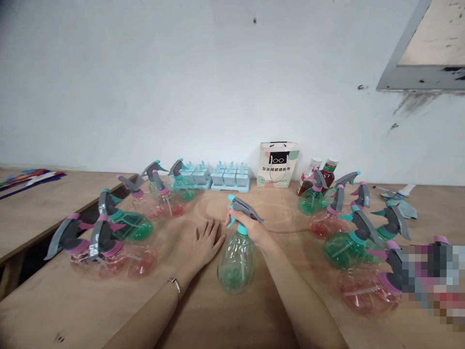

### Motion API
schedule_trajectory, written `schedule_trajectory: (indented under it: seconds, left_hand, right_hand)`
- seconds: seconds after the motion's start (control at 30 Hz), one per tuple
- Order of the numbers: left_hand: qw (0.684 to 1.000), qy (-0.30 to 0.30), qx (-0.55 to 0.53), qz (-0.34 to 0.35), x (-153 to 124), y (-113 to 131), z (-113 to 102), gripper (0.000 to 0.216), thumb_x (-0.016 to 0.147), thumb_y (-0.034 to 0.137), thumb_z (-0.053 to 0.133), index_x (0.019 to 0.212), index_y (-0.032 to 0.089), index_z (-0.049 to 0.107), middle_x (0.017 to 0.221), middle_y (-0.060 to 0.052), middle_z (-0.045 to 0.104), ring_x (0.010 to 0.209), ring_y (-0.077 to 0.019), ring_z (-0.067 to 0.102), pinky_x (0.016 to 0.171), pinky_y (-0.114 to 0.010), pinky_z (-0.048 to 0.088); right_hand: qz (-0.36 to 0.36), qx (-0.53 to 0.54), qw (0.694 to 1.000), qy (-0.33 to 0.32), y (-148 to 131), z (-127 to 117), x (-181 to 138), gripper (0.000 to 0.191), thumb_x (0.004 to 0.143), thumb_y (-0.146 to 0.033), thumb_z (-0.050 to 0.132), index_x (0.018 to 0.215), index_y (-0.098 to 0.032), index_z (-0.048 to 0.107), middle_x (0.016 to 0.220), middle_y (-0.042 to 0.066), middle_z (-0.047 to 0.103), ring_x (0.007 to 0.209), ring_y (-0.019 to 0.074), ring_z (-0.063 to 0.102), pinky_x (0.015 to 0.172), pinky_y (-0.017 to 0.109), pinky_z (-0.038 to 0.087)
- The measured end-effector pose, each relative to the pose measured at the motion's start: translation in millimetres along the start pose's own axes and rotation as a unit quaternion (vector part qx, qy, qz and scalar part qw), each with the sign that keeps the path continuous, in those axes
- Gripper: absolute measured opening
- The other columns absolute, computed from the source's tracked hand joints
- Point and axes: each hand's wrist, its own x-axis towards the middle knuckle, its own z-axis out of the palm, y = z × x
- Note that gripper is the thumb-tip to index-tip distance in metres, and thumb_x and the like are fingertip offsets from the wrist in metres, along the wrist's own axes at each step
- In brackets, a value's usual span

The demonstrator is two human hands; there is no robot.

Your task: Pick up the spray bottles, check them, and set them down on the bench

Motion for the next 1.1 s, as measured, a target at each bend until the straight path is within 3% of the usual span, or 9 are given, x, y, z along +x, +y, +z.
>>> schedule_trajectory:
  seconds: [0.17, 0.37, 0.6, 0.8, 0.9, 1.0, 1.1]
  left_hand:
    - [1.0, 0.023, -0.01, 0.012, -0.2, -2.2, 3.9, 0.058, 0.1, 0.044, 0.034, 0.15, 0.015, 0.041, 0.161, -0.018, 0.033, 0.149, -0.0363, 0.031, 0.116, -0.069, 0.023]
    - [1.0, 0.01, -0.013, 0.003, -0.4, -1.3, 2.1, 0.06, 0.1, 0.044, 0.035, 0.151, 0.014, 0.039, 0.161, -0.018, 0.032, 0.15, -0.036, 0.029, 0.117, -0.067, 0.023]
    - [0.998, 0.049, -0.009, 0.025, 0.3, -5.2, 10.6, 0.059, 0.1, 0.045, 0.034, 0.149, 0.015, 0.042, 0.159, -0.02, 0.037, 0.149, -0.0358, 0.031, 0.115, -0.068, 0.025]
    - [0.999, 0.035, -0.014, 0.007, 0.9, -4.4, 10.7, 0.059, 0.099, 0.044, 0.035, 0.15, 0.015, 0.041, 0.159, -0.019, 0.036, 0.149, -0.0361, 0.031, 0.116, -0.068, 0.024]
    - [0.999, 0.039, -0.026, 0.004, 0.9, -2.8, 12.2, 0.059, 0.098, 0.044, 0.036, 0.149, 0.014, 0.043, 0.159, -0.019, 0.037, 0.149, -0.0358, 0.032, 0.116, -0.067, 0.023]
    - [0.994, 0.092, -0.053, 0.018, -0.6, 0.6, 9.5, 0.053, 0.097, 0.042, 0.041, 0.142, 0.016, 0.05, 0.152, -0.019, 0.047, 0.144, -0.0338, 0.041, 0.115, -0.061, 0.03]
    - [0.969, 0.226, -0.077, 0.069, -10.1, -0.9, -7.6, 0.041, 0.096, 0.034, 0.046, 0.132, 0.019, 0.058, 0.141, -0.017, 0.059, 0.134, -0.0297, 0.052, 0.111, -0.051, 0.041]
  right_hand:
    - [-0.026, -0.006, 0.999, -0.025, -3.8, 1.1, -2.0, 0.027, 0.072, -0.05, 0.075, 0.08, -0.025, 0.07, 0.071, 0.0, 0.071, 0.083, 0.023, 0.07, 0.091, 0.041, 0.053]
    - [0.001, -0.008, 0.999, 0.038, -3.3, 1.3, -3.1, 0.039, 0.074, -0.062, 0.068, 0.071, -0.023, 0.067, 0.065, 0.003, 0.069, 0.079, 0.0234, 0.069, 0.078, 0.036, 0.055]
    - [-0.023, -0.019, 0.999, -0.016, -4.7, -6.7, -6.6, 0.026, 0.077, -0.048, 0.07, 0.084, -0.023, 0.07, 0.079, 0.003, 0.074, 0.092, 0.023, 0.07, 0.092, 0.039, 0.05]
    - [-0.006, 0.003, 0.998, 0.055, -3.5, -3.5, -4.5, 0.036, 0.074, -0.058, 0.065, 0.068, -0.023, 0.061, 0.062, 0.002, 0.067, 0.08, 0.0249, 0.07, 0.075, 0.036, 0.054]
    - [-0.018, -0.013, 0.999, 0.043, -2.2, -5.1, -4.0, 0.031, 0.074, -0.054, 0.068, 0.073, -0.024, 0.065, 0.067, 0.002, 0.07, 0.084, 0.0245, 0.07, 0.081, 0.036, 0.054]
    - [-0.031, -0.035, 0.999, 0.029, -0.4, -7.2, -4.2, 0.027, 0.077, -0.05, 0.069, 0.081, -0.024, 0.068, 0.073, 0.001, 0.073, 0.088, 0.0239, 0.07, 0.088, 0.038, 0.052]
    - [-0.03, -0.026, 0.998, 0.044, -0.9, -7.8, -4.8, 0.03, 0.077, -0.052, 0.068, 0.077, -0.023, 0.067, 0.071, 0.002, 0.072, 0.086, 0.0245, 0.07, 0.083, 0.037, 0.053]
